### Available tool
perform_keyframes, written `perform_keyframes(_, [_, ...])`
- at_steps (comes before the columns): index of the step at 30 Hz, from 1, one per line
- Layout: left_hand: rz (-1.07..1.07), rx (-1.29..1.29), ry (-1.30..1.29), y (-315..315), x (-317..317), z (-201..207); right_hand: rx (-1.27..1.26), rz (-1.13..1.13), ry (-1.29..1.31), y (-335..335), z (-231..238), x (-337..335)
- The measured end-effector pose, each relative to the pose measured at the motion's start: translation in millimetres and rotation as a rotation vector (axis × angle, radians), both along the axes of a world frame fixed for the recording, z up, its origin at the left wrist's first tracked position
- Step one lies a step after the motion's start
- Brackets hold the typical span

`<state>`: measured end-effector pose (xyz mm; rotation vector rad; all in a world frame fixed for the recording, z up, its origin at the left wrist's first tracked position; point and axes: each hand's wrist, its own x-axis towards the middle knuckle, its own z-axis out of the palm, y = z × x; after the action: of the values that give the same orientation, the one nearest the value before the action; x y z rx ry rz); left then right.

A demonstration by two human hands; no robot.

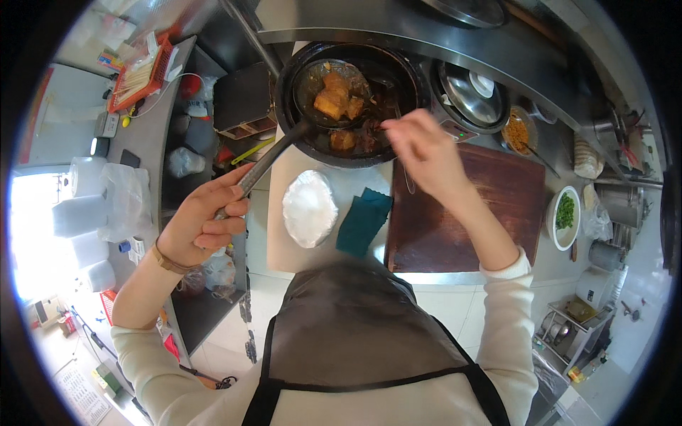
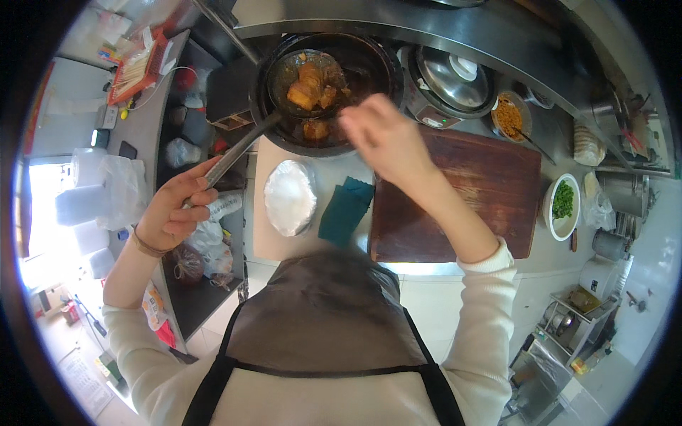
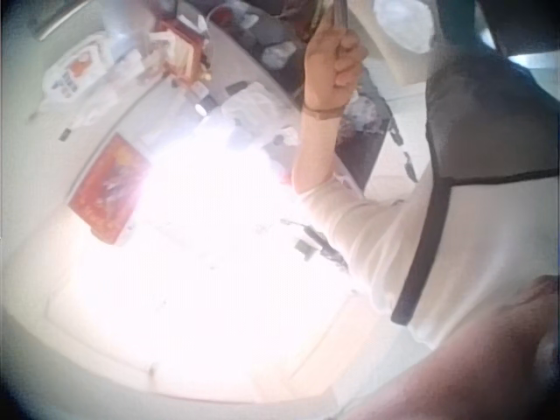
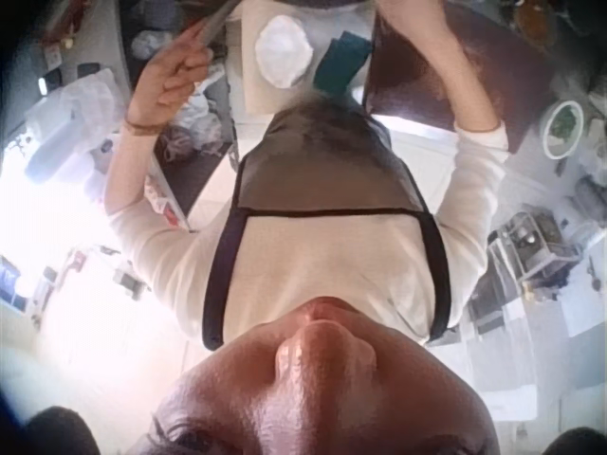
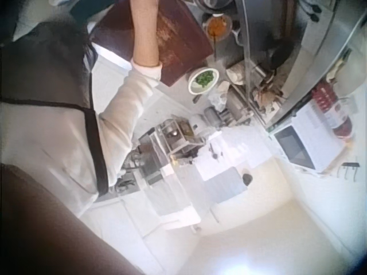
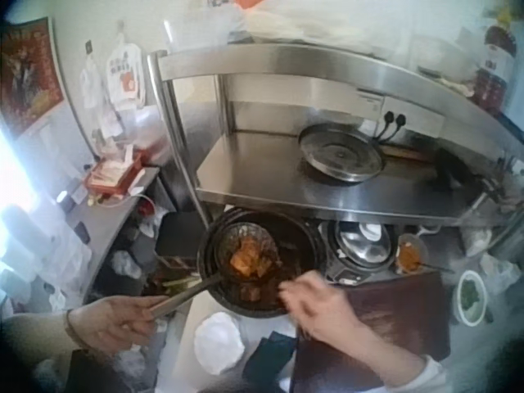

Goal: The person removes cooked meat from a pot, chops it on a cutting board, splits flatbreads, and fills them with the chopped meat. The filled buns are placed into a plastic bag.

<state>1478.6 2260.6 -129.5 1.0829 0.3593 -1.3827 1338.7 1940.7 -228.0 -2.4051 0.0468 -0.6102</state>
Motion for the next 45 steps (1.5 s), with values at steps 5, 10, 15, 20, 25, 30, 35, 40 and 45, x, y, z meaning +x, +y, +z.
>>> perform_keyframes(5, [0.035, -0.018, 0.012, 2, -1, 4, 0.466, -0.142, -0.178, -28, 19, -48])
perform_keyframes(10, [0.060, 0.017, 0.006, 4, -8, 18, -0.016, -0.155, -0.188, -26, 13, -70])
perform_keyframes(15, [0.080, 0.019, 0.028, 9, -12, 26, -0.114, -0.123, -0.210, -18, 2, -79])
perform_keyframes(20, [0.114, -0.018, 0.067, 14, -16, 25, -0.107, -0.145, -0.284, -21, -1, -84])
perform_keyframes(25, [0.120, -0.033, 0.072, 17, -19, 23, -0.028, -0.121, -0.189, -28, 1, -87])
perform_keyframes(30, [0.119, -0.057, 0.080, 19, -19, 21, -0.149, -0.051, -0.100, -36, 7, -87])
perform_keyframes(35, [0.153, -0.109, 0.141, 21, -17, 19, -0.019, -0.055, -0.073, -44, 20, -87])
perform_keyframes(40, [0.179, -0.112, 0.178, 24, -13, 19, 0.136, 0.045, 0.102, -76, 26, -45])
perform_keyframes(45, [0.106, -0.102, 0.125, 27, -12, 19, 0.056, 0.214, 0.165, -102, 14, 3])
